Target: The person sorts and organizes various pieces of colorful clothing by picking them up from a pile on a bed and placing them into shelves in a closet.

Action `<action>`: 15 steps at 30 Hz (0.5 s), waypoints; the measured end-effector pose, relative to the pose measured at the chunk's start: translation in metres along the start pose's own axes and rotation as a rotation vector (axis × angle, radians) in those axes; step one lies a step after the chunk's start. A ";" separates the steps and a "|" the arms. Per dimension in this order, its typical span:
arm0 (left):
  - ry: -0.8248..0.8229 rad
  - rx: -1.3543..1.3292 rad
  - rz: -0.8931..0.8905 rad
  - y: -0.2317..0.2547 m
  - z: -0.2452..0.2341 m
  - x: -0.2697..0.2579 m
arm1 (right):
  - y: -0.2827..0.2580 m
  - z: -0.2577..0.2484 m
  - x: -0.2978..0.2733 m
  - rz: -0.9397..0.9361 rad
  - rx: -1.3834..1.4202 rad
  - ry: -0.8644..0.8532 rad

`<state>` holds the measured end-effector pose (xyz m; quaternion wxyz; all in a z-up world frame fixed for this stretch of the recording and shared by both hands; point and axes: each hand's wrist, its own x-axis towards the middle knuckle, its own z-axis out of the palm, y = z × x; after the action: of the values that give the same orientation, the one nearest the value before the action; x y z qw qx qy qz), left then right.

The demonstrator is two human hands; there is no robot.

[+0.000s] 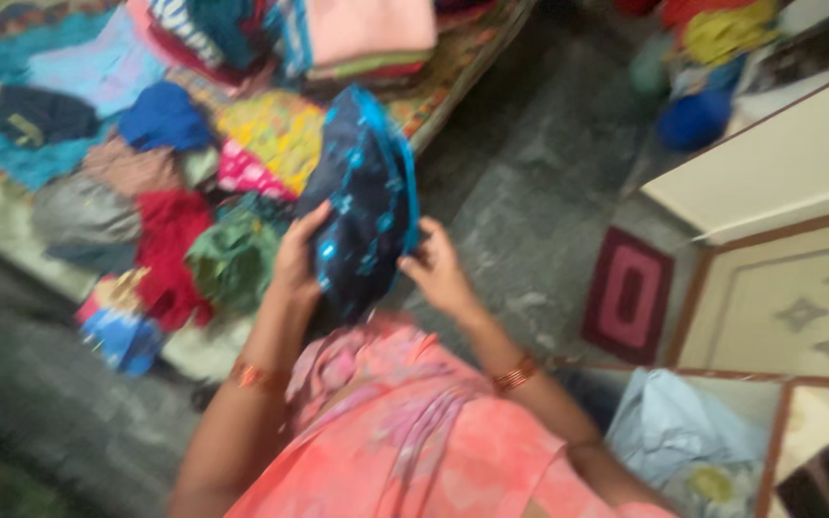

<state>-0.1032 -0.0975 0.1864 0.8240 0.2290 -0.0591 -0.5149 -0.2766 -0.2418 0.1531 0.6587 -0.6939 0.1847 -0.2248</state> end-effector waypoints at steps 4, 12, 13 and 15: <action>0.120 -0.189 -0.098 0.012 -0.010 -0.007 | -0.024 -0.023 -0.007 0.377 0.658 -0.048; -0.012 -0.253 0.004 0.043 -0.062 -0.013 | -0.097 -0.127 -0.060 0.130 0.666 -0.320; -0.044 -0.251 0.009 0.049 -0.062 -0.015 | -0.098 -0.138 -0.067 0.079 0.671 -0.310; -0.115 -0.246 0.012 0.063 -0.059 -0.018 | -0.101 -0.158 -0.071 -0.118 0.836 -0.305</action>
<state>-0.0400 -0.0397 0.1648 0.8443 0.0959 -0.0440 -0.5254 -0.4279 -0.3274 0.2540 0.8883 -0.4026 -0.0611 -0.2123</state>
